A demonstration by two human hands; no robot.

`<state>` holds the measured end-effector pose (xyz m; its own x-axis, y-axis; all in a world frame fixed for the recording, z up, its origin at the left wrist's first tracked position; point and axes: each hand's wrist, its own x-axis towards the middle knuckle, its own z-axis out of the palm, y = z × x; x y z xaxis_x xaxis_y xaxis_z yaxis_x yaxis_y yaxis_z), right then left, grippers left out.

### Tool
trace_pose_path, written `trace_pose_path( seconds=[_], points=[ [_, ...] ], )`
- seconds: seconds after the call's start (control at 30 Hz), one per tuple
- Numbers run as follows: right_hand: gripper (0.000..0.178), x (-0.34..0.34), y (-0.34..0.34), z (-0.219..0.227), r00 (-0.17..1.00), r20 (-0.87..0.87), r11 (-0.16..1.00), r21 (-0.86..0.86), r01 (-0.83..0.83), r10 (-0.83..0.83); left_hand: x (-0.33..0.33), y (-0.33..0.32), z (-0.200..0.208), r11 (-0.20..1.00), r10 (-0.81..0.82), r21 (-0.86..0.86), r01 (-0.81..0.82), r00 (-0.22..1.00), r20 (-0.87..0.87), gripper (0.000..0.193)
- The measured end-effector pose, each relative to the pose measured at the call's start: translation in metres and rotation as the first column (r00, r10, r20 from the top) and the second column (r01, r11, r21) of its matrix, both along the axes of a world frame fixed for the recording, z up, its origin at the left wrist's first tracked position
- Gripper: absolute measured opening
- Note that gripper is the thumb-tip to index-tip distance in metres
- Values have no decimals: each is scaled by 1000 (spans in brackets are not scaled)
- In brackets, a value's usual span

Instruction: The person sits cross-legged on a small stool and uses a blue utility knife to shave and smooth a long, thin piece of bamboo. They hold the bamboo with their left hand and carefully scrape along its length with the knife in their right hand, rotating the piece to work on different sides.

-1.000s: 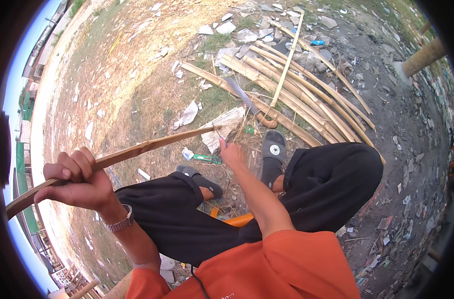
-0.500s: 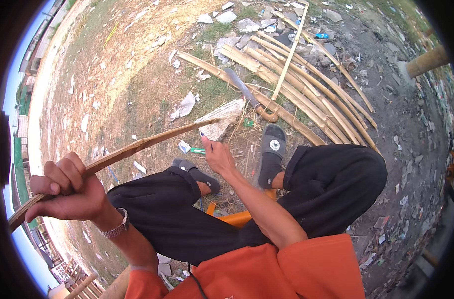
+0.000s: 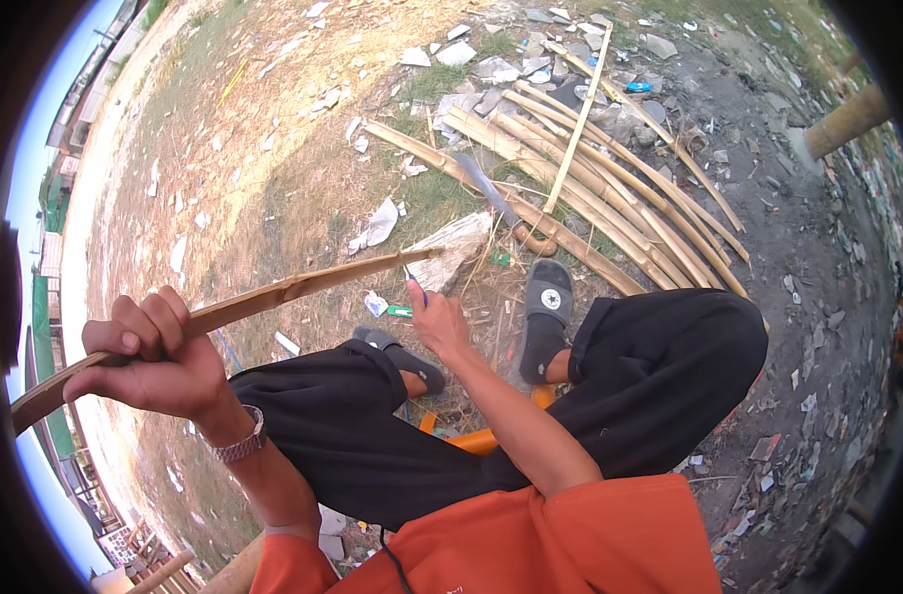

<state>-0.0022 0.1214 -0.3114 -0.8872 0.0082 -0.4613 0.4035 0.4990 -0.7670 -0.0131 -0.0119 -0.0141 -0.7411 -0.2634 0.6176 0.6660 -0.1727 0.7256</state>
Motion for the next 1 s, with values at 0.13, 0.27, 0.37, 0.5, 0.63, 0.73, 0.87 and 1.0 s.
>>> trace_pose_path(
  seconds=[0.13, 0.27, 0.37, 0.5, 0.63, 0.73, 0.87, 1.0],
  points=[
    [67, 8, 14, -32, 998, 35, 997, 51, 52, -54, 4, 9, 2, 998, -56, -24, 55, 998, -40, 61],
    [68, 7, 7, 8, 996, -88, 987, -161, -29, 14, 1, 10, -4, 999, -39, -4, 39, 998, -53, 64],
    [66, -4, 2, -20, 998, 17, 997, 32, 67, -67, -2, 8, -3, 1000, 3, -11, -4, 998, -56, 65],
    [67, 9, 20, -22, 1000, -2, 999, 20, -31, 31, 2, 6, -2, 998, 47, -33, -48, 998, -33, 62],
    [70, 10, 0, -15, 997, -36, 976, -213, 52, -61, 2, 13, -1, 987, 151, -53, -151, 989, -4, 61],
    [69, 3, 0, -7, 999, -20, 990, -136, 36, -39, 2, 9, -1, 978, 203, -45, -202, 979, 3, 60],
    [68, 5, -3, 1, 982, -181, 996, -86, 28, -44, 2, 4, -1, 977, 209, -41, -208, 978, 14, 61],
    [69, 0, -2, -1, 991, -115, 997, -58, 55, -61, 4, 8, -1, 975, 217, -43, -217, 976, 12, 61]
  ],
)
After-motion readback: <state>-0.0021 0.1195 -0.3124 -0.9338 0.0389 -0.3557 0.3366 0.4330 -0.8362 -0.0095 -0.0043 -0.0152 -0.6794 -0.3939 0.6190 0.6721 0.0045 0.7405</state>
